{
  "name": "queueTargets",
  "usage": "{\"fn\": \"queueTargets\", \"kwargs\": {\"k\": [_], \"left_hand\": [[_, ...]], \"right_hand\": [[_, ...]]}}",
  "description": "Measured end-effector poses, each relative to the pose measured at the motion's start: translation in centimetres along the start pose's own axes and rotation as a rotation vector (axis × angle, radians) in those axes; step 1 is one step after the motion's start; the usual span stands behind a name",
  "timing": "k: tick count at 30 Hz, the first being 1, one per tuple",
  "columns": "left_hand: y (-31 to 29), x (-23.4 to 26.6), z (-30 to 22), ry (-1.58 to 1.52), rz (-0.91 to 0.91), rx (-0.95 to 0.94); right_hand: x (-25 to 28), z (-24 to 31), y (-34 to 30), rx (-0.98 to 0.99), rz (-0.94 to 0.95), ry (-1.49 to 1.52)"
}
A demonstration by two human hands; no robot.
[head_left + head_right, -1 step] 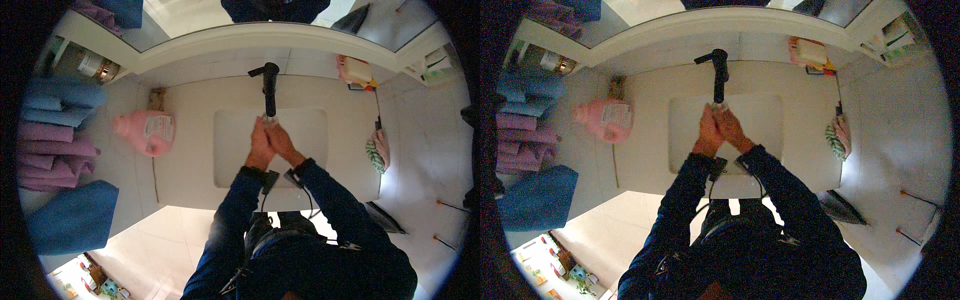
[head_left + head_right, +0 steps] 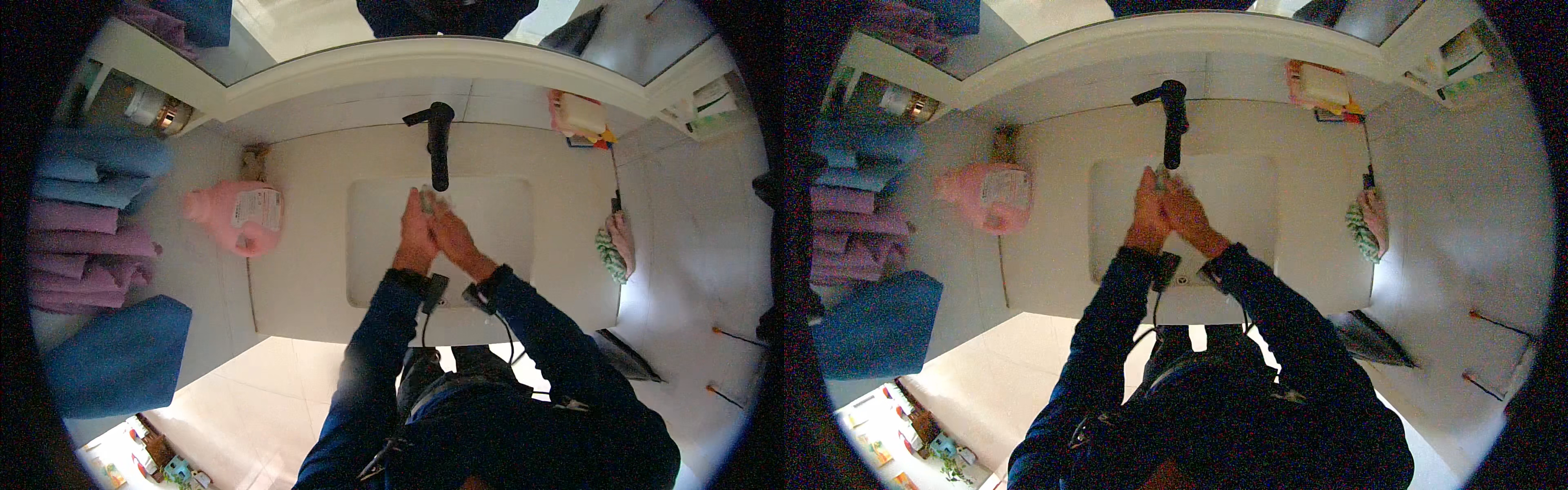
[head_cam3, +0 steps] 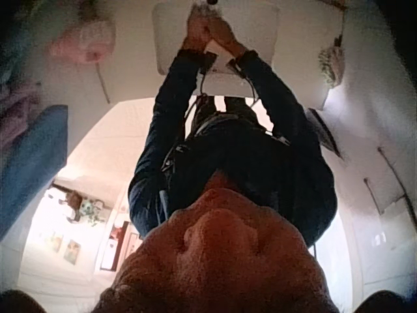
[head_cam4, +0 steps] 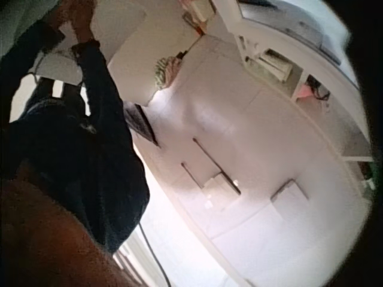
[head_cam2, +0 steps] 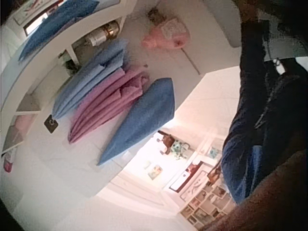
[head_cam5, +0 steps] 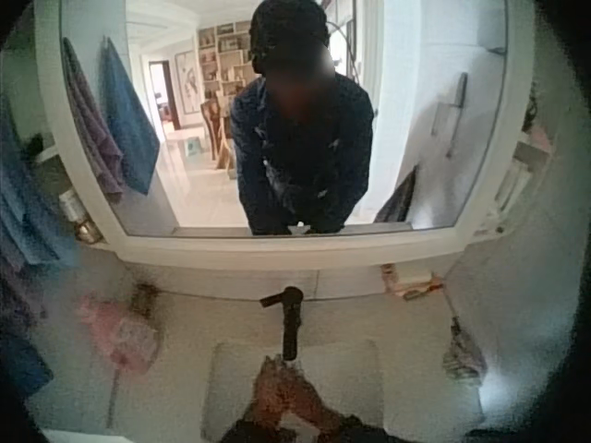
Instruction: The person wipes the window screen and frame with a cloth, then cleans the glass pane. They move to the bathroom sink, rinse the cloth under running water, wring it out, and return to wipe the window frame again.
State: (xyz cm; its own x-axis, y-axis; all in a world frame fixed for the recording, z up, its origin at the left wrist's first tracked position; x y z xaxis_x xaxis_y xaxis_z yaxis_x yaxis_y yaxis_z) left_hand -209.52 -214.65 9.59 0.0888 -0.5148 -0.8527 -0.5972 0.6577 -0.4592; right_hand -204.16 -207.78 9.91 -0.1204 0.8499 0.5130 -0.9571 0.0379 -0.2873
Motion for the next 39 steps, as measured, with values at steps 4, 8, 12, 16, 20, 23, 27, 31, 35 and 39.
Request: {"fn": "queueTargets", "kwargs": {"k": [4, 8, 12, 16, 20, 23, 27, 31, 35, 39], "left_hand": [[0.7, 0.8, -0.3, 0.074, 0.229, 0.016], [0.2, 1.1, 3.4, -0.010, 0.159, -0.042], [0.2, 1.9, 1.2, 0.310, 0.022, -0.075], [0.1, 1.8, 1.5, 0.032, 0.165, 0.050], [-0.4, 1.2, 2.6, -0.030, 0.242, 0.029], [-0.3, 1.7, -0.2, 0.314, 0.217, -0.185], [0.2, 2.7, -0.8, 0.036, 0.161, -0.025], [0.1, 2.8, 0.3, 0.085, 0.169, -0.034], [-0.2, 1.9, 0.5, 0.033, 0.166, -0.027], [-0.6, 0.9, 2.3, 0.142, 0.078, 0.009]], "right_hand": [[-0.1, -0.3, -0.4, -0.043, -0.008, -0.007], [2.3, -1.9, 1.5, 0.121, -0.372, 0.413], [-0.7, -1.8, 1.2, 0.037, -0.120, 0.061], [-1.1, -2.4, 1.3, -0.167, -0.121, 0.341], [0.3, -1.3, 1.4, -0.123, -0.130, 0.303], [-0.3, 0.8, -0.5, 0.137, -0.203, 0.188], [0.8, -0.2, -1.2, 0.129, -0.197, 0.347], [2.6, -2.1, 0.2, 0.188, -0.428, 0.235], [1.3, -2.2, 0.9, 0.015, -0.370, 0.132], [2.1, -1.6, 1.6, -0.113, -0.352, -0.084]]}}
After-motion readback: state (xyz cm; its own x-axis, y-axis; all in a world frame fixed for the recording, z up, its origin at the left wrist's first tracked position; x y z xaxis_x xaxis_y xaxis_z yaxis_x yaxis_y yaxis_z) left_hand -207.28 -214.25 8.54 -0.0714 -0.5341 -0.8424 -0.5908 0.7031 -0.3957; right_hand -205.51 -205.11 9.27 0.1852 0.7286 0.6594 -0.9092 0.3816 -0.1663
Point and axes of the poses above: each hand's wrist, its own y-axis towards the middle knuckle, its own x-axis out of the back of the hand, z = x × y, the point moved 3 cm from there along y, towards the middle knuckle, and after that the axes turned 13 degrees about z, right-handed, at the moved point
